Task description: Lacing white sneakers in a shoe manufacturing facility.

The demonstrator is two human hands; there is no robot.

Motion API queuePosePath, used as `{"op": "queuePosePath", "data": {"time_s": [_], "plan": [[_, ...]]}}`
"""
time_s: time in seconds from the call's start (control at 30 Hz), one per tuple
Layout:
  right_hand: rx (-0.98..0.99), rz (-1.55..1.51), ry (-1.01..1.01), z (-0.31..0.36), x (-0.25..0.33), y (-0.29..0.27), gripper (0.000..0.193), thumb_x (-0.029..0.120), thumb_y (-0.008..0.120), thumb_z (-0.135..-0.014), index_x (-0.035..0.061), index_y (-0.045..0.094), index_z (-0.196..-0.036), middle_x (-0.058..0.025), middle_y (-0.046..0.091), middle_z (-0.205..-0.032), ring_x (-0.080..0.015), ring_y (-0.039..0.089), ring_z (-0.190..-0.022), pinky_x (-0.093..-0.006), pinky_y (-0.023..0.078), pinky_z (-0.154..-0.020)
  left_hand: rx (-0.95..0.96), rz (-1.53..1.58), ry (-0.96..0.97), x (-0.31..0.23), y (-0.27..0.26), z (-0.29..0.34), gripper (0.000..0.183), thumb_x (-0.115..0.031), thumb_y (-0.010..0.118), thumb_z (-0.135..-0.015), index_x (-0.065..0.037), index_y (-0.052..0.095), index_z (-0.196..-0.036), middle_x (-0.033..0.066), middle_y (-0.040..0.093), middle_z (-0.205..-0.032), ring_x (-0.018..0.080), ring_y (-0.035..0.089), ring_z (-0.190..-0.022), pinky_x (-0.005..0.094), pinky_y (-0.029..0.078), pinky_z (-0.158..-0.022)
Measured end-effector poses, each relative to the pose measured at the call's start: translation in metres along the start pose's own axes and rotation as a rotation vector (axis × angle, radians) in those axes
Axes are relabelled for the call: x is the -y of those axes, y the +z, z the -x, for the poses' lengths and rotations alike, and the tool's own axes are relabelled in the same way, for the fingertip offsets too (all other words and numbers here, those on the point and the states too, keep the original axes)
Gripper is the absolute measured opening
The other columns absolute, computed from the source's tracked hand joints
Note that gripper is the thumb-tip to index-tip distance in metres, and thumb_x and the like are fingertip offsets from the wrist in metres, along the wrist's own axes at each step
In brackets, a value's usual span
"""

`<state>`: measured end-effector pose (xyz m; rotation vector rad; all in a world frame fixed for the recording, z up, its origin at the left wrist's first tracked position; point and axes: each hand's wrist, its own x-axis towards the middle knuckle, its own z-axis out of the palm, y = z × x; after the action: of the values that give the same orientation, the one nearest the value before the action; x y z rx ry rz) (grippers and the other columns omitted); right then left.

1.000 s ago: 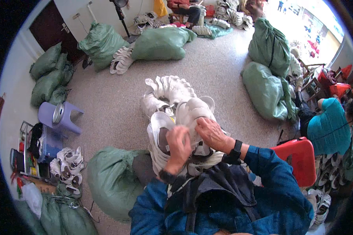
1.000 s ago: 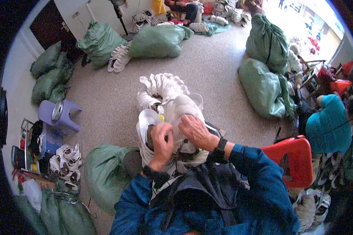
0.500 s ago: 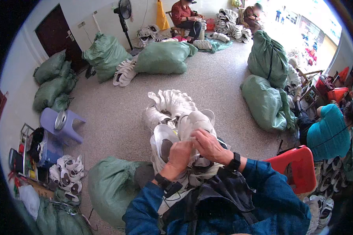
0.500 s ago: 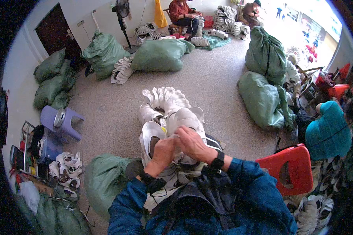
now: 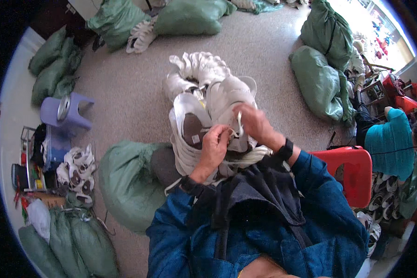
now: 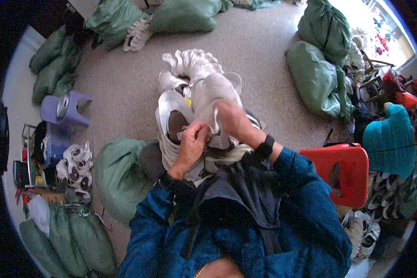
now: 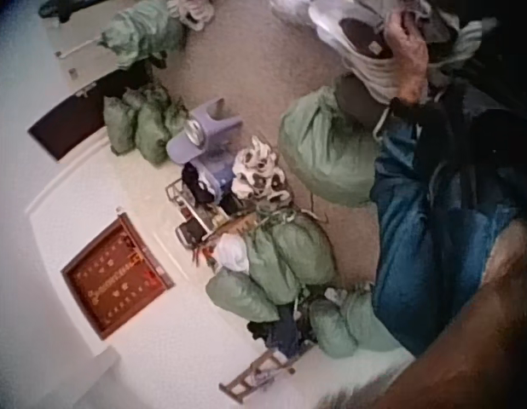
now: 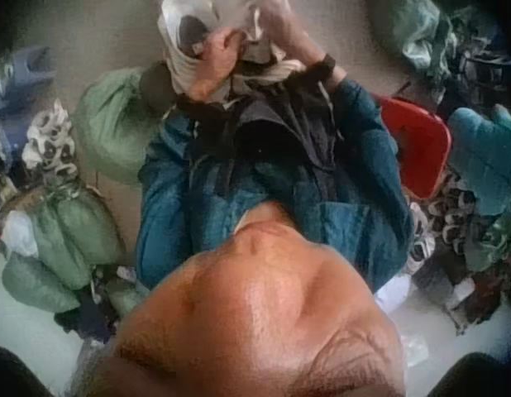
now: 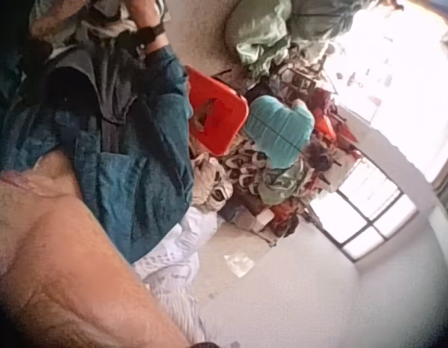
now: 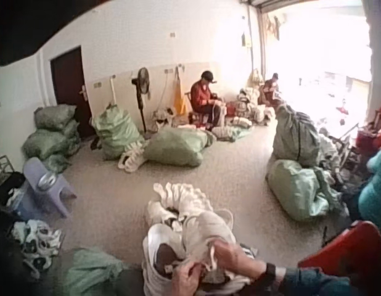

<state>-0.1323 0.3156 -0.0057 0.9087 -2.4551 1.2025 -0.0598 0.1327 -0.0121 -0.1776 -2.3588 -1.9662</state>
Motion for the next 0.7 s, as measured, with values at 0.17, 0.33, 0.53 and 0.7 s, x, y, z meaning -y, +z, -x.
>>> {"op": "queuePosePath", "data": {"time_s": [0.17, 0.33, 0.53, 0.7], "plan": [[-0.256, -0.144, -0.102, -0.078, 0.029, -0.053, 0.014, -0.001, 0.053, -0.090, 0.0023, 0.063, -0.100, -0.0165, 0.065, -0.086, -0.0310, 0.067, -0.078, -0.0389, 0.052, -0.067, -0.037, 0.124, -0.116, 0.013, 0.004, 0.009, 0.019, -0.012, 0.055, -0.101, 0.002, 0.067, -0.105, 0.0037, 0.065, -0.079, 0.0087, 0.057, -0.062, 0.0246, 0.047, -0.057], [-0.204, -0.487, 0.208, -0.053, 0.018, -0.052, 0.022, 0.013, 0.046, -0.105, 0.0022, 0.064, -0.099, -0.0046, 0.067, -0.088, -0.0105, 0.061, -0.074, -0.0264, 0.049, -0.063, -0.020, 0.082, -0.223, 0.005, -0.011, 0.010, 0.020, -0.014, 0.054, -0.101, 0.002, 0.067, -0.104, 0.0049, 0.066, -0.078, 0.0081, 0.055, -0.058, 0.0244, 0.046, -0.054], [-0.303, -0.523, 0.307, -0.014, -0.003, -0.084, 0.028, 0.021, 0.046, -0.107, 0.0010, 0.064, -0.100, -0.0041, 0.067, -0.084, -0.0076, 0.060, -0.068, -0.0225, 0.048, -0.059, -0.067, -0.214, 0.053, -0.001, -0.017, -0.009, 0.015, -0.011, 0.060, -0.097, 0.002, 0.068, -0.100, 0.0037, 0.067, -0.079, 0.0077, 0.055, -0.059, 0.0247, 0.046, -0.056], [-0.259, -0.630, 0.542, 0.024, -0.033, -0.103, 0.027, 0.021, 0.047, -0.105, -0.0001, 0.063, -0.102, -0.0056, 0.067, -0.086, -0.0089, 0.061, -0.067, -0.0231, 0.049, -0.057, 0.018, -0.119, -0.015, -0.011, -0.002, -0.035, 0.011, -0.009, 0.065, -0.093, 0.002, 0.068, -0.093, 0.0017, 0.068, -0.078, 0.0070, 0.056, -0.064, 0.0244, 0.047, -0.060]]}}
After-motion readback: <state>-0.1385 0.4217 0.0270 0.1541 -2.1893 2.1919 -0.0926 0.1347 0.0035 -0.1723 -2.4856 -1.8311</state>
